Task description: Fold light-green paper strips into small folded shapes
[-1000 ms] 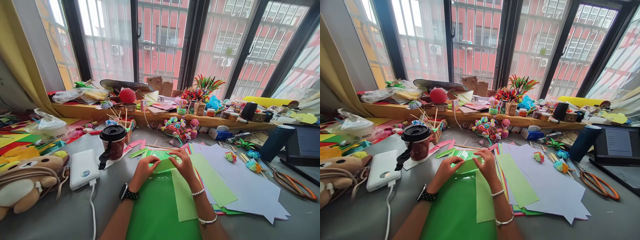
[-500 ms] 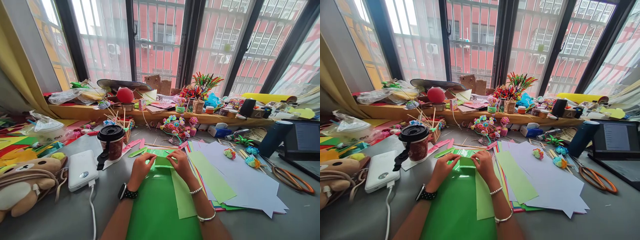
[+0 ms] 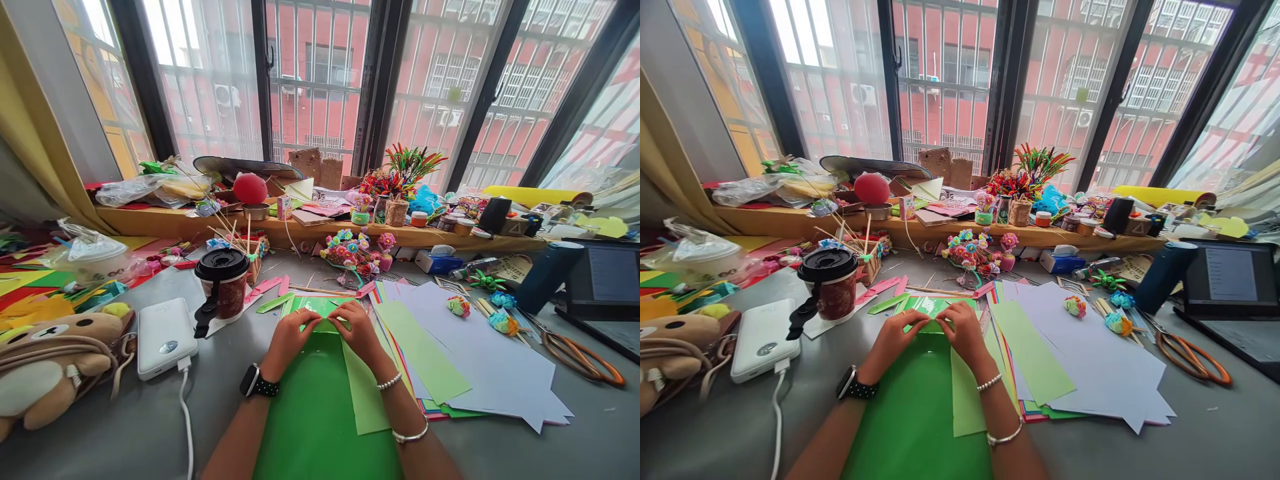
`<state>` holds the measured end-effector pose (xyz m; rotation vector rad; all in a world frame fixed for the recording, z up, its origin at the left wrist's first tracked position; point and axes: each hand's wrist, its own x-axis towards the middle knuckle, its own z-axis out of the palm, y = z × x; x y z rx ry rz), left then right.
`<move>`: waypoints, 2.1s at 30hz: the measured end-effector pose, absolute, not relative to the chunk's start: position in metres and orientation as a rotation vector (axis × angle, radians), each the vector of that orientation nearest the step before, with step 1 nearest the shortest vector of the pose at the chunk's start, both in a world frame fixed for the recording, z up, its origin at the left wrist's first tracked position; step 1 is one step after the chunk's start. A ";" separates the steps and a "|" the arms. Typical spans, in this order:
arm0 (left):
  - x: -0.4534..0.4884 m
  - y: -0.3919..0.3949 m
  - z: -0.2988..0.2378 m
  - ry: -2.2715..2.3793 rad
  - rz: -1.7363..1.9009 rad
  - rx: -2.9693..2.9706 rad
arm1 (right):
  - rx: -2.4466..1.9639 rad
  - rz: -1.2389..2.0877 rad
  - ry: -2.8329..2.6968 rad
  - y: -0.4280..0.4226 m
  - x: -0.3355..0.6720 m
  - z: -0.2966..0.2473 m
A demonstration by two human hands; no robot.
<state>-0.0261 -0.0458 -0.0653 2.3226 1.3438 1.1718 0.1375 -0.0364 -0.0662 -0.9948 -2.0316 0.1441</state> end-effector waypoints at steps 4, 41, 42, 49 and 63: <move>-0.029 -0.045 -0.066 1.425 1.203 2.302 | -1.067 0.115 -1.958 -0.028 0.148 -0.069; -0.029 -0.049 -0.064 1.673 1.199 2.464 | -1.231 -0.095 -1.687 -0.024 0.161 -0.068; -0.029 -0.049 -0.064 1.670 1.188 2.474 | -1.198 -0.083 -1.689 -0.025 0.159 -0.067; -0.025 -0.050 -0.065 1.515 1.176 2.536 | -0.997 0.014 -2.010 -0.037 0.136 -0.066; -0.026 -0.047 -0.068 1.547 1.190 2.643 | -0.974 0.002 -2.031 -0.038 0.136 -0.065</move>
